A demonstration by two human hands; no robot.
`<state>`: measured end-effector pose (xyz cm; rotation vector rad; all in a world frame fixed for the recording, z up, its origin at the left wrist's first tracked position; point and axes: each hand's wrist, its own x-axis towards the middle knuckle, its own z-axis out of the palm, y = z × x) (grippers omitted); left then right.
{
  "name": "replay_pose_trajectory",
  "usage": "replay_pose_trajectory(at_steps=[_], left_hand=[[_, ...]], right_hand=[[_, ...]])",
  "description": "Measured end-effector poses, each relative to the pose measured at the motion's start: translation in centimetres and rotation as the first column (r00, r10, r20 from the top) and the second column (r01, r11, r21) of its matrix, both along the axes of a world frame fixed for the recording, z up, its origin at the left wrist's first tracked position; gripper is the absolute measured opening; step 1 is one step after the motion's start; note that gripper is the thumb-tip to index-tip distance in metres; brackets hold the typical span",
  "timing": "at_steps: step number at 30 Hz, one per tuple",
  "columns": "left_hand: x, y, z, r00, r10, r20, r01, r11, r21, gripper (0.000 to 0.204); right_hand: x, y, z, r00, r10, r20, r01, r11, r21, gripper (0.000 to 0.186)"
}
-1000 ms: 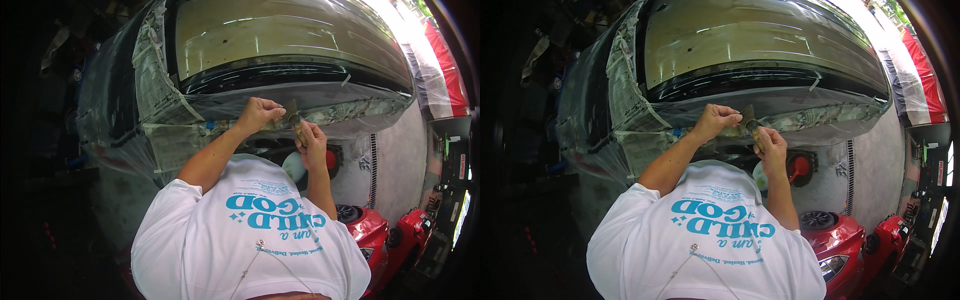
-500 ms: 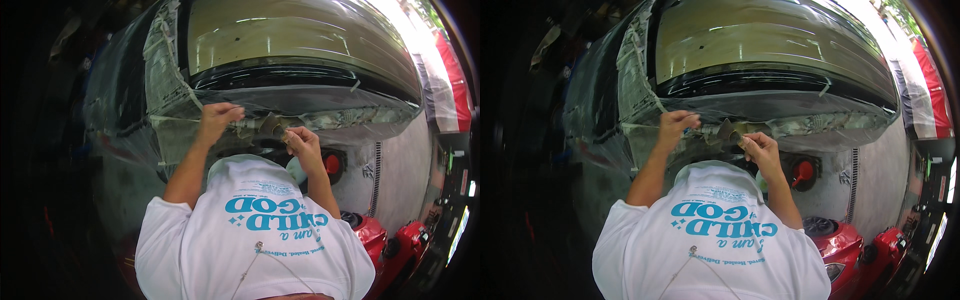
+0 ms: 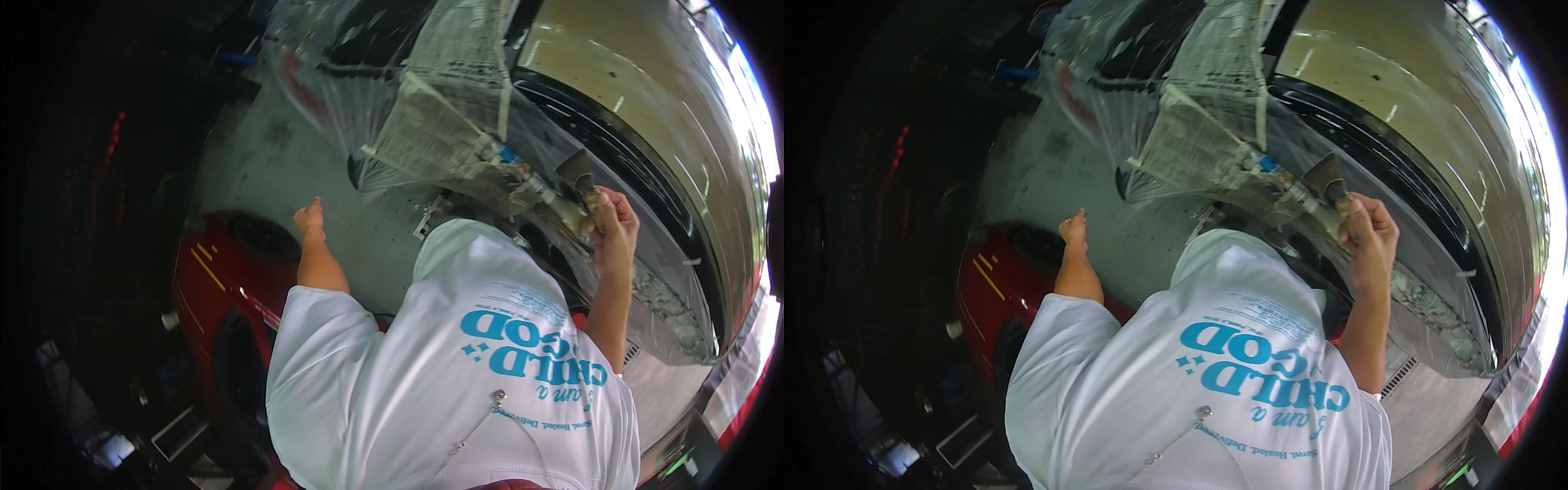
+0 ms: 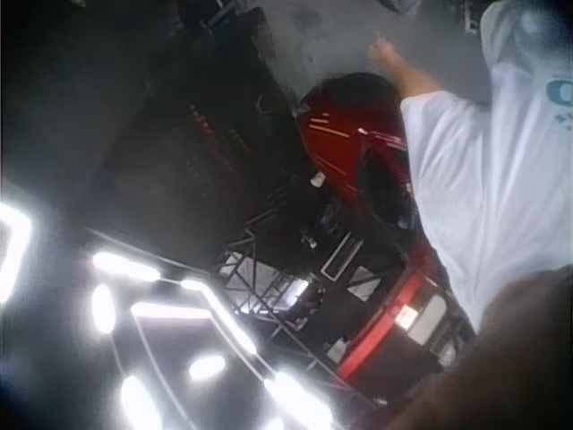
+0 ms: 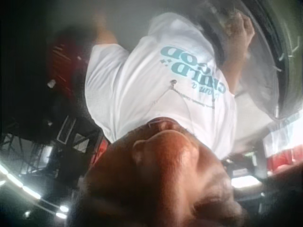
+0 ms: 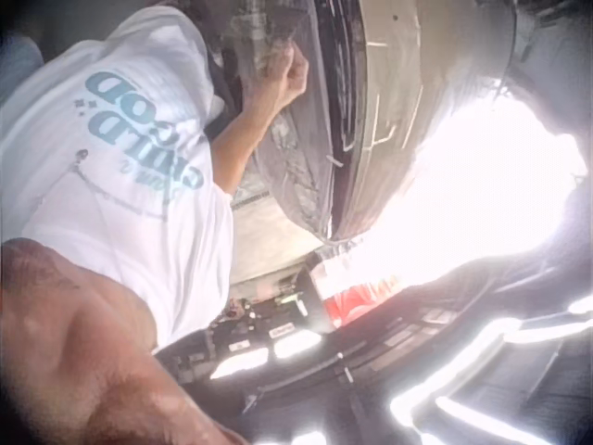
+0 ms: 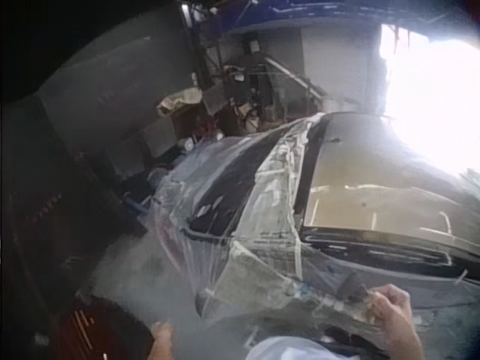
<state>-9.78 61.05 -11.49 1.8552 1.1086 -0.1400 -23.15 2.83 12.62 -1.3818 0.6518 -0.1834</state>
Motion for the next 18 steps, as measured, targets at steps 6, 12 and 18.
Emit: replay_pose_trajectory(at_steps=[6, 12, 18], left_hand=[[-3.5, 6.3, -3.3, 0.934, 0.087, -0.347, -0.054, 0.993, 0.104, 0.027], [-3.0, 9.3, -5.3, 0.927, -0.083, -0.366, 0.176, 0.958, 0.228, 0.025], [0.5, 8.5, -6.3, 0.884, -0.224, -0.411, 0.345, 0.905, 0.249, 0.054]], right_hand=[[2.1, 1.9, 0.4, 0.998, 0.068, 0.002, -0.068, 0.998, -0.007, 0.027], [1.6, 2.7, -0.3, 0.995, 0.019, -0.094, -0.025, 0.998, -0.061, 0.033], [1.0, 3.1, -0.7, 0.999, -0.048, -0.006, 0.049, 0.986, 0.159, 0.036]])
